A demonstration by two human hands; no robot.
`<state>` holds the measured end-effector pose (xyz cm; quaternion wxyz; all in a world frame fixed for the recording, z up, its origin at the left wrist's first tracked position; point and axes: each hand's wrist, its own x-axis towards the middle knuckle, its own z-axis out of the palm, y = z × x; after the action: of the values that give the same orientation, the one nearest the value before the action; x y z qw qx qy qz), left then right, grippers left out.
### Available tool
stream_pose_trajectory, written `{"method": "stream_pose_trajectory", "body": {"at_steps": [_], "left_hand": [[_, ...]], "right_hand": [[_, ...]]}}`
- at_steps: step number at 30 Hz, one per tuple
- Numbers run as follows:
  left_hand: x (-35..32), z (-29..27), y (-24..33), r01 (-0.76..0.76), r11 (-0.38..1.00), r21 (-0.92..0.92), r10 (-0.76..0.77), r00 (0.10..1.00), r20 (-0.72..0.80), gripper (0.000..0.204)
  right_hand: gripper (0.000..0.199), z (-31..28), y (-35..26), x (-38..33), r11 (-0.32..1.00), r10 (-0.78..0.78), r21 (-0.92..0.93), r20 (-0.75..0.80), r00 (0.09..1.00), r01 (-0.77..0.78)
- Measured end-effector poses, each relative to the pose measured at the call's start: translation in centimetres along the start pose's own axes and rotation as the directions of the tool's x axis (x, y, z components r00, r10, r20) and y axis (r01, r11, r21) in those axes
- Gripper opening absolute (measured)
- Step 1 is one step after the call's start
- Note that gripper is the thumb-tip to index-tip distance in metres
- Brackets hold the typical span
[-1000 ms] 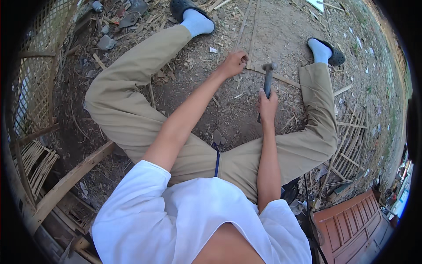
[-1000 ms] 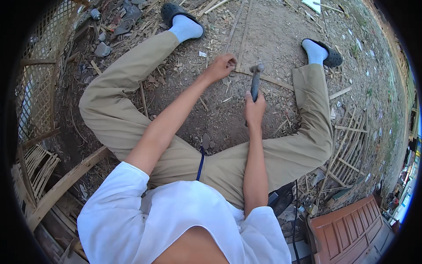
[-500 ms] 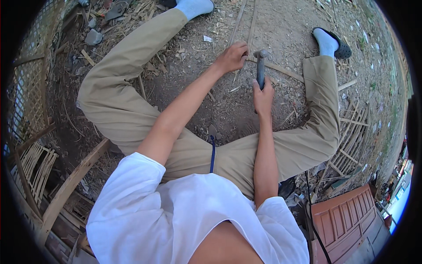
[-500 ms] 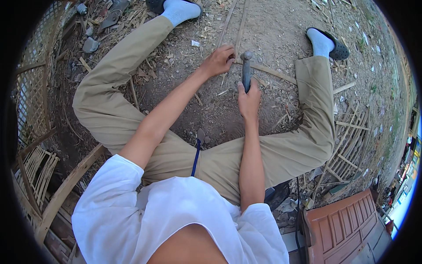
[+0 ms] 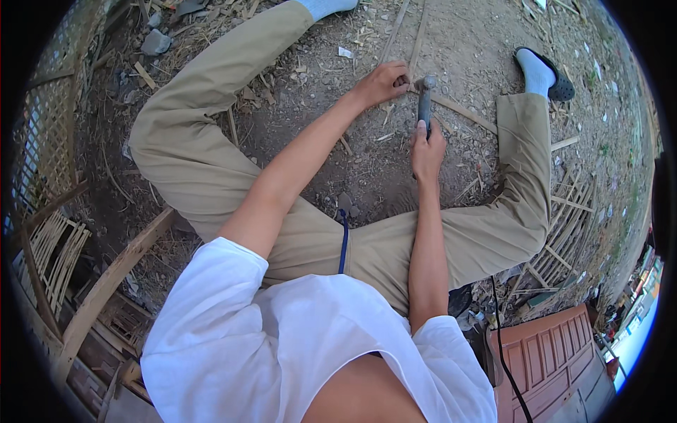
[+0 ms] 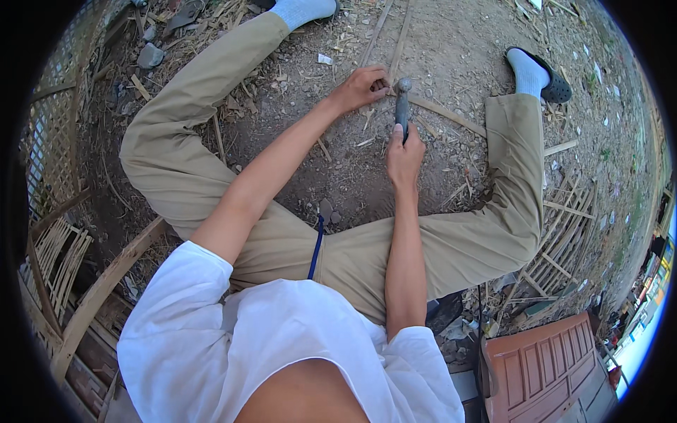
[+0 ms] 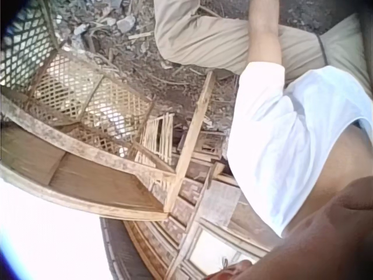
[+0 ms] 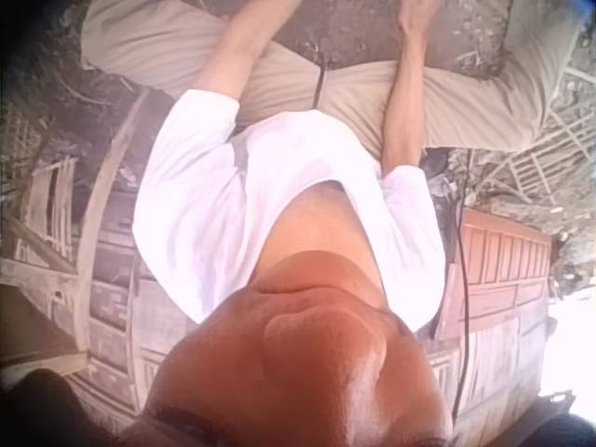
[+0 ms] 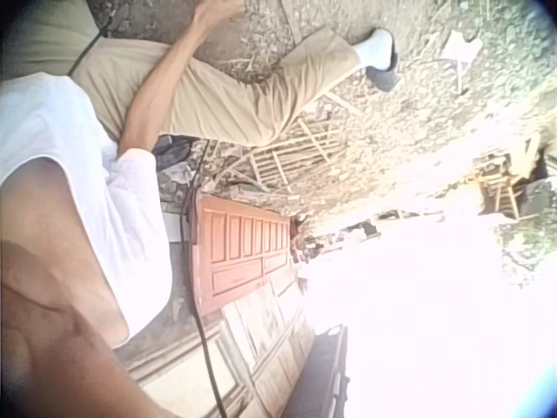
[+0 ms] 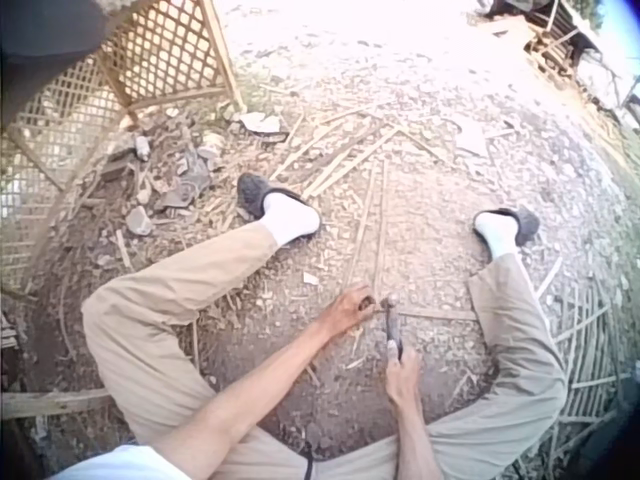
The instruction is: The person aligns bamboo strips on the ground and secures them by hammering a nail through a joint.
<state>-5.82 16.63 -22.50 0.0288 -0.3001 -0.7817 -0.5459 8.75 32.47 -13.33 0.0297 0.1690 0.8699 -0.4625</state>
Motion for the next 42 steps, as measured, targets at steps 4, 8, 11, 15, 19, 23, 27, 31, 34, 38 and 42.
{"method": "stream_pose_trajectory", "body": {"at_steps": [4, 8, 11, 15, 19, 23, 27, 31, 34, 38, 42], "left_hand": [[-0.3, -0.5, -0.3, 0.058, 0.997, -0.055, -0.056, 0.998, 0.031, 0.020], [0.3, -0.1, 0.6, 0.064, 0.996, -0.054, -0.062, 0.997, 0.035, 0.020], [0.4, -0.7, 0.1, -0.012, 0.997, 0.078, 0.009, 0.999, 0.039, 0.018], [-0.2, -0.4, 0.3, 0.093, 0.995, -0.023, -0.092, 0.995, 0.039, 0.018], [0.6, 0.0, 1.3, 0.053, 0.999, 0.011, -0.054, 0.998, 0.046, 0.019], [-0.3, -0.8, 0.9, 0.066, 0.998, 0.015, -0.066, 0.996, 0.051, 0.020], [0.1, -0.2, 1.2, 0.074, 0.997, 0.004, -0.074, 0.996, 0.042, 0.021], [-0.1, -0.3, 0.7, 0.048, 0.998, 0.039, -0.049, 0.998, 0.039, 0.020], [-0.6, -0.4, 0.5, 0.103, 0.994, -0.033, -0.102, 0.994, 0.028, 0.021], [-0.1, 0.1, 1.2, 0.074, 0.997, -0.007, -0.074, 0.997, 0.024, 0.022], [-0.5, -0.3, 1.4, 0.052, 0.997, 0.062, -0.053, 0.999, 0.011, 0.023]], "right_hand": [[0.032, -0.3, -2.1, 0.0, 0.995, -0.022, 0.103, 0.025, 0.999, 0.020], [0.033, 0.1, 0.5, 0.7, 0.990, -0.097, -0.105, -0.006, 0.995, 0.096], [0.033, 0.7, -0.4, 0.0, 0.992, -0.086, -0.090, -0.013, 0.996, 0.085], [0.033, 0.1, -2.7, -0.6, 0.993, -0.100, 0.055, -0.026, 0.995, 0.101], [0.035, 0.6, 0.5, 0.2, 0.989, -0.121, -0.090, -0.050, 0.991, 0.116], [0.035, 0.4, -2.3, -0.8, 0.997, -0.057, 0.049, -0.006, 0.998, 0.057], [0.035, 0.9, -1.0, -0.1, 0.995, -0.097, 0.014, -0.054, 0.994, 0.098], [0.033, 1.2, -0.6, -0.6, 0.998, -0.050, 0.041, -0.028, 0.998, 0.051], [0.032, 0.9, -1.9, -1.0, 0.991, -0.071, 0.113, -0.040, 0.997, 0.075], [0.032, 1.1, -0.4, -0.6, 0.992, -0.121, -0.023, -0.058, 0.991, 0.120], [0.031, 1.6, -0.4, -1.3, 0.994, -0.103, -0.051, -0.049, 0.994, 0.100]]}}
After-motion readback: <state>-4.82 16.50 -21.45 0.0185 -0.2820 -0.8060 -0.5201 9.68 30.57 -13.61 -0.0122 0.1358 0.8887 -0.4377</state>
